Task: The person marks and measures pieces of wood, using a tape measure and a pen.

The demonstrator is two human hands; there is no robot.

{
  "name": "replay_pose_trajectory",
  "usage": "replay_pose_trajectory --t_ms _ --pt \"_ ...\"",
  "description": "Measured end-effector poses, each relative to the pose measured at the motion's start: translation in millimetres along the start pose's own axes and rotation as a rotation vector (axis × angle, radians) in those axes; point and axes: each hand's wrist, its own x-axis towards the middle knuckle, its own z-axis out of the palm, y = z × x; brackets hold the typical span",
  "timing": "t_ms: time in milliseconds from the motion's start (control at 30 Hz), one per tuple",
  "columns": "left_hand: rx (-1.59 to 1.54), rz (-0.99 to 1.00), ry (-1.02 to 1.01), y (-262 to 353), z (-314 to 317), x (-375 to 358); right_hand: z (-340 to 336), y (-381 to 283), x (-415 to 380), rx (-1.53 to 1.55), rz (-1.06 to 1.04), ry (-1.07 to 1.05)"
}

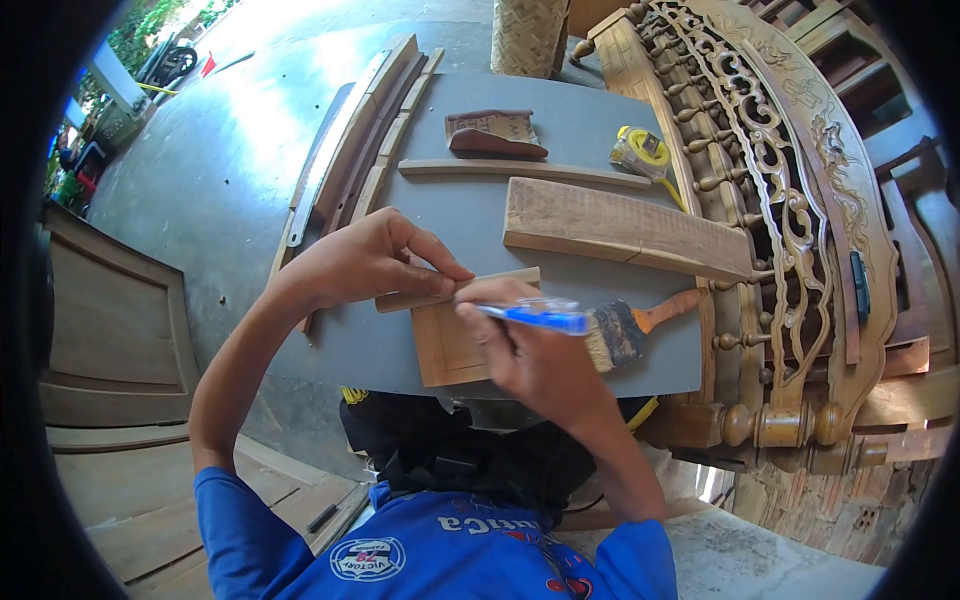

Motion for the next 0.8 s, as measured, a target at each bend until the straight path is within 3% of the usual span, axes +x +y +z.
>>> replay_pose_trajectory --t_ms 800 --pt "-0.018 0.006 0.022 -4.1 -0.2 0.1 6.5 -1.9 0.4 0.04 0.062 -0.019"
